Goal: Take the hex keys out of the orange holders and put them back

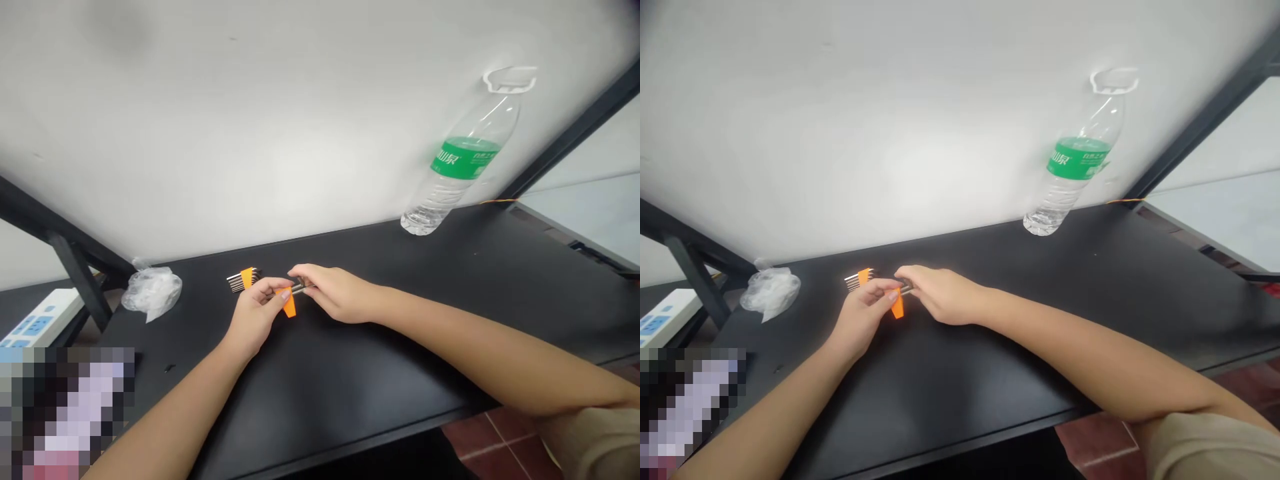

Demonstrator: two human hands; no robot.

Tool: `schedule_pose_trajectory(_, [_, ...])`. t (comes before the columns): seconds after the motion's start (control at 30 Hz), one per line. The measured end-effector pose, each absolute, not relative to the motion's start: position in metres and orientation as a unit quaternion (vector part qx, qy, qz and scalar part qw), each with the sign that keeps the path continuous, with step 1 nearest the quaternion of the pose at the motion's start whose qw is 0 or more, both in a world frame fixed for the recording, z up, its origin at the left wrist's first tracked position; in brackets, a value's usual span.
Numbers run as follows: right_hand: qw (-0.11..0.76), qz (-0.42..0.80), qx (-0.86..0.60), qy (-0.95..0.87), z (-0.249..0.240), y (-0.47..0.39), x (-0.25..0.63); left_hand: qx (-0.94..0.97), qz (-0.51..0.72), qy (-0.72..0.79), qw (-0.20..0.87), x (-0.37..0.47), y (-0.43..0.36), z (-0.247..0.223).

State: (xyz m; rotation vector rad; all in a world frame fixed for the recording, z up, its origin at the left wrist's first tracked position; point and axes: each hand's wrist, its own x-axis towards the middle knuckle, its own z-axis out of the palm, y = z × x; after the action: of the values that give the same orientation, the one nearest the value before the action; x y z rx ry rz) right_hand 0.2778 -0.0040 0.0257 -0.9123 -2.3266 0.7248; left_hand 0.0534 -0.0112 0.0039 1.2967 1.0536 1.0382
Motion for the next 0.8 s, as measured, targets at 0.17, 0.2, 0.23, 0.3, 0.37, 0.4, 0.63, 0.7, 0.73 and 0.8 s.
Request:
schedule_pose_trajectory(0.17, [0.288,0.28,-0.363,-0.841,0.023,-0.016,0.261,0.567,0.403,0.432,0.573,0.056,-0.014,0.008])
schedule_pose_trajectory(0.2, [0.285,0.284,-0.358,-0.842,0.023,-0.017,0.26,0.563,0.405,0.43,0.579,0.057,-0.015,0.009])
schedule_pose_trajectory(0.23, [0.286,0.285,-0.353,-0.844,0.023,-0.018,0.259,0.555,0.412,0.428,0.582,0.057,-0.015,0.009])
schedule_pose_trajectory(0.3, [0.306,0.286,-0.354,-0.836,0.023,-0.016,0.263,0.535,0.435,0.431,0.582,0.057,-0.014,0.008])
schedule_pose_trajectory(0.37, [0.342,0.272,-0.374,-0.818,0.022,-0.011,0.27,0.516,0.457,0.444,0.573,0.057,-0.014,0.007])
schedule_pose_trajectory(0.4, [0.356,0.258,-0.385,-0.811,0.021,-0.009,0.273,0.508,0.466,0.451,0.567,0.056,-0.014,0.006])
schedule_pose_trajectory(0.63, [0.342,0.231,-0.377,-0.829,0.016,-0.007,0.273,0.52,0.46,0.446,0.565,0.055,-0.014,0.003])
schedule_pose_trajectory(0.7, [0.333,0.251,-0.385,-0.823,0.017,-0.01,0.268,0.531,0.452,0.438,0.568,0.056,-0.015,0.004])
schedule_pose_trajectory(0.73, [0.334,0.275,-0.387,-0.814,0.018,-0.011,0.267,0.534,0.448,0.436,0.568,0.056,-0.015,0.004])
schedule_pose_trajectory(0.8, [0.34,0.356,-0.378,-0.784,0.019,-0.01,0.265,0.538,0.443,0.435,0.57,0.056,-0.016,0.004])
